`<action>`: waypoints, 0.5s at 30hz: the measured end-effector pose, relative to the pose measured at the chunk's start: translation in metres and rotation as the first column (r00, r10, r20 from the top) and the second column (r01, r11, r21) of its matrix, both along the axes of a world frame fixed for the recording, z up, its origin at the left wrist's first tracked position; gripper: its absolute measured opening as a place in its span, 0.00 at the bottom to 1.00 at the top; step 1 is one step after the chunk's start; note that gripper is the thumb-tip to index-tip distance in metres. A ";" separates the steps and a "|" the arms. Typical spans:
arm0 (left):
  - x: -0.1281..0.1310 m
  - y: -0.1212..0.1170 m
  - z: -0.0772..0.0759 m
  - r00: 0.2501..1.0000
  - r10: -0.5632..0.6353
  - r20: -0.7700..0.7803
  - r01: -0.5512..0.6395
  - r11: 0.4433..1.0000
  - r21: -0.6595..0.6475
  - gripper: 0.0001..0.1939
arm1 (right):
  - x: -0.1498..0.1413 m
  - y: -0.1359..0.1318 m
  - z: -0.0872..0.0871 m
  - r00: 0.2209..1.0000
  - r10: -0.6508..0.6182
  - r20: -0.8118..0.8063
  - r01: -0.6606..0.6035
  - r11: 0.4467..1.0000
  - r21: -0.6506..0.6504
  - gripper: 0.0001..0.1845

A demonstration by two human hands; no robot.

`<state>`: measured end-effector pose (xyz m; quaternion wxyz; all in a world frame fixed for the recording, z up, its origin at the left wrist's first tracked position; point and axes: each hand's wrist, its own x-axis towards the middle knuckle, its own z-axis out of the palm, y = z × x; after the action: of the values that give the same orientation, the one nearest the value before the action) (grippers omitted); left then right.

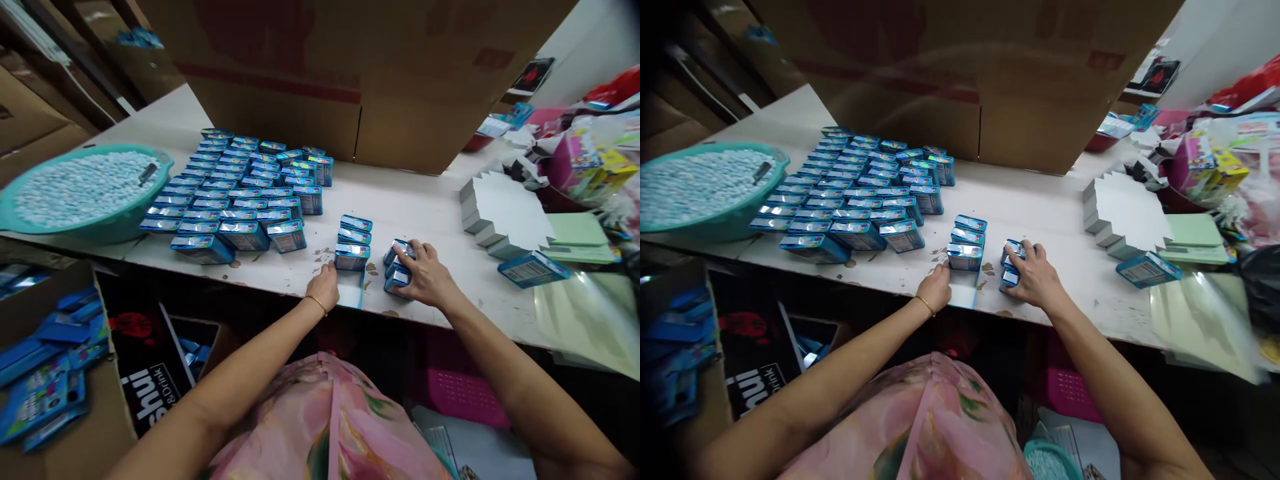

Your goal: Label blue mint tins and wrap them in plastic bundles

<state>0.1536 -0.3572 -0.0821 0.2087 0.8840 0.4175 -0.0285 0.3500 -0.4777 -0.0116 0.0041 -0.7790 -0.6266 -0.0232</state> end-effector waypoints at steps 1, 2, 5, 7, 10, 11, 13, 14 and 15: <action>0.002 0.000 0.002 1.000 0.009 -0.029 -0.009 1.000 0.004 0.30 | 0.001 0.001 -0.003 1.000 0.010 -0.018 -0.010 1.000 0.001 0.46; 0.004 0.001 0.003 0.998 0.020 -0.051 -0.020 1.000 0.003 0.29 | 0.003 0.002 -0.005 0.999 0.027 -0.041 -0.027 1.000 0.004 0.46; -0.001 0.002 0.006 0.996 0.045 -0.083 -0.047 0.999 -0.022 0.27 | 0.014 0.002 -0.012 0.983 0.100 -0.152 -0.099 0.995 0.017 0.49; -0.010 -0.004 0.011 0.998 0.055 -0.034 -0.056 0.998 -0.019 0.29 | 0.025 -0.004 -0.013 0.956 0.138 -0.257 -0.133 0.990 0.036 0.54; -0.019 -0.023 0.023 0.958 -0.006 0.287 -0.013 0.998 0.064 0.30 | 0.041 -0.027 -0.018 0.860 0.141 -0.490 -0.092 0.988 0.122 0.60; -0.016 -0.031 0.027 0.903 -0.068 0.424 0.039 0.996 0.076 0.28 | 0.044 -0.036 -0.022 0.794 0.130 -0.594 -0.033 0.984 0.172 0.59; 0.003 -0.044 0.035 0.755 -0.159 0.636 0.184 0.983 0.028 0.26 | 0.044 -0.050 -0.034 0.594 0.130 -0.794 0.162 0.947 0.277 0.51; 0.019 -0.048 0.037 0.693 -0.139 0.707 0.240 0.970 -0.044 0.27 | 0.041 -0.053 -0.043 0.475 0.155 -0.866 0.280 0.906 0.316 0.46; 0.037 -0.051 0.038 0.651 -0.067 0.756 0.268 0.952 -0.147 0.28 | 0.036 -0.053 -0.051 0.359 0.198 -0.912 0.392 0.855 0.340 0.42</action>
<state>0.1905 -0.4080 -0.0441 0.4645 0.8204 0.2051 0.2631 0.3859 -0.5303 -0.0630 0.5586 -0.6597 -0.4329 0.2557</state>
